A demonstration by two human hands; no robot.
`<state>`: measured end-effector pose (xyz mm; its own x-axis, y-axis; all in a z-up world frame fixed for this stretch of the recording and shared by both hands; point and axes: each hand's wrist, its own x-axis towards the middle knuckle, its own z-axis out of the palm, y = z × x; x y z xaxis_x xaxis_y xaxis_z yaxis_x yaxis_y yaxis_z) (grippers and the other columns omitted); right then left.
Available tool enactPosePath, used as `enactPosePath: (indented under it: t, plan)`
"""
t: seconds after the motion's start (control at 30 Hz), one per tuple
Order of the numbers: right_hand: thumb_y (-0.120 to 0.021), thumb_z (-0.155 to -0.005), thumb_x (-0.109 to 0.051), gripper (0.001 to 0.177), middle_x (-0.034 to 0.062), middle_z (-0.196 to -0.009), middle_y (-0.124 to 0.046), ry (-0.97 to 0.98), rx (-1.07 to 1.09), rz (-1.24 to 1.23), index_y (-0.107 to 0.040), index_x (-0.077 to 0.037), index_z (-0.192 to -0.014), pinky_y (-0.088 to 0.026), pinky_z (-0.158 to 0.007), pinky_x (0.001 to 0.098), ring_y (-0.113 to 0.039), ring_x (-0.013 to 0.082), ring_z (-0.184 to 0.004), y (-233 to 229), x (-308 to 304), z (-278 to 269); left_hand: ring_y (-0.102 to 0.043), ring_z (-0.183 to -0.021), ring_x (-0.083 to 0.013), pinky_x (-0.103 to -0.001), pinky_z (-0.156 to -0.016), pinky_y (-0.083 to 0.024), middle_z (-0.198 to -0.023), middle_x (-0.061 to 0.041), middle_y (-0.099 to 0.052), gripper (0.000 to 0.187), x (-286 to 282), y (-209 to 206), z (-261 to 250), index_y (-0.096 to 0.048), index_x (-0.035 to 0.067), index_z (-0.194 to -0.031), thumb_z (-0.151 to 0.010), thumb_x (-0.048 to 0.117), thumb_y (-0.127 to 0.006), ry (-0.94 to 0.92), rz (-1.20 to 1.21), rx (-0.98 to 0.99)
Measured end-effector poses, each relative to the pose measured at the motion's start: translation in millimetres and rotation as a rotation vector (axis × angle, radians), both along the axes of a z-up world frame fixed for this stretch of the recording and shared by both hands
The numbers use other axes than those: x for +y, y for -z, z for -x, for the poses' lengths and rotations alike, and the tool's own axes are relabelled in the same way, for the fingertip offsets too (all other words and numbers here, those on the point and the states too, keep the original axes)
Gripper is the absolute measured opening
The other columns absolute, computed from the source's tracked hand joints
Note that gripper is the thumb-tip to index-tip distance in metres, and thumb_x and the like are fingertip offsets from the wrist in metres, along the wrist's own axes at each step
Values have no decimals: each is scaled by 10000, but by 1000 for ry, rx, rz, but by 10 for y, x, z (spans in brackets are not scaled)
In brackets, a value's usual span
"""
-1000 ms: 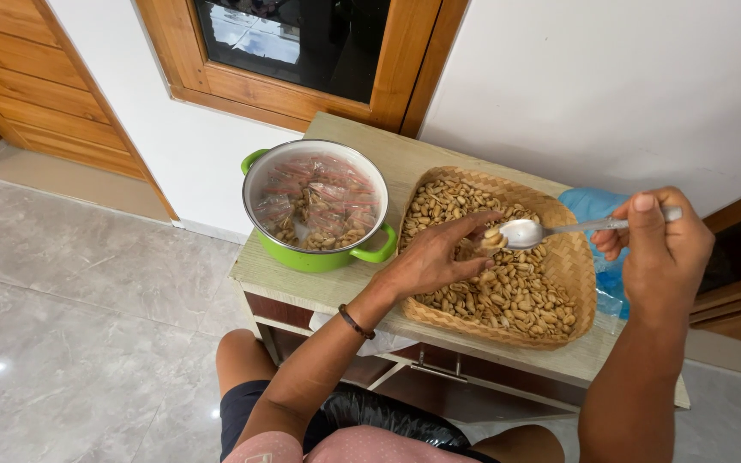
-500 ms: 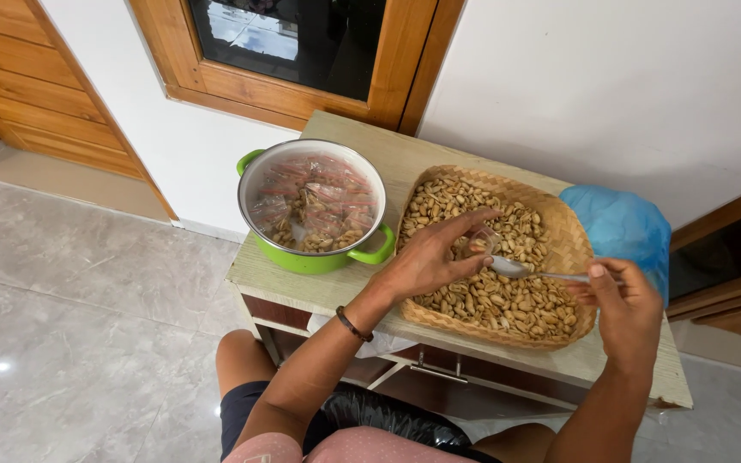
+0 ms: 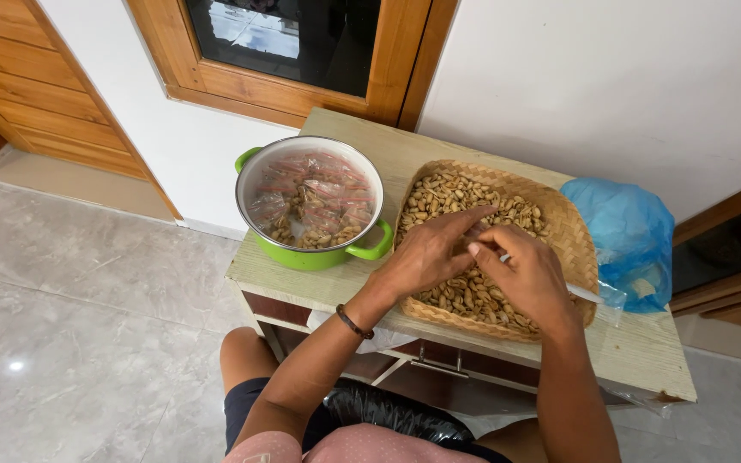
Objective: Packaging peanuts from a woven basket into small plastic bags using a metal spoon.
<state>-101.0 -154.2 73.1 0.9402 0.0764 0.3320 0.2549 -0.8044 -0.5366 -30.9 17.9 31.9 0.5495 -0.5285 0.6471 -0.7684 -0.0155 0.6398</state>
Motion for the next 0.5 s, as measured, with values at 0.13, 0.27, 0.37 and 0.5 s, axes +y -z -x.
enactPosePath:
  t: [0.13, 0.27, 0.37, 0.5]
  plan:
    - [-651, -1046, -167, 160, 210, -872, -716, -7, 31, -76, -724, -33, -999, -603, -643, 464, -743, 385, -863, 72, -164, -91, -748, -985, -435, -555, -871, -614, -1100, -281, -729, 591, 15, -9, -19, -524, 43, -1486, -928, 76, -717, 24, 21, 65]
    - [-651, -1058, -127, 117, 201, -848, -722, 34, -76, -101, -715, -43, -1005, -590, -579, 439, -723, 368, -748, 75, -203, -70, -751, -1004, -339, -473, -854, -630, -1110, -187, -736, 604, -14, 59, -79, -544, 100, -1483, -920, 151, -757, 91, 145, 217]
    - [-688, -1039, -124, 95, 171, -823, -733, 24, -141, -145, -726, -52, -990, -580, -555, 375, -732, 295, -704, 93, -184, -54, -752, -1012, -298, -446, -862, -624, -1094, -152, -748, 553, -64, 186, -165, -585, 115, -1449, -926, 156, -759, 133, 245, 331]
    - [-688, -1029, -72, 75, 183, -828, -746, -29, -204, -182, -757, -44, -1036, -584, -580, 364, -737, 301, -756, 140, -172, -43, -742, -928, -296, -447, -804, -615, -985, -182, -753, 331, -53, 206, -154, -703, 38, -1253, -962, 191, -742, 130, 261, 416]
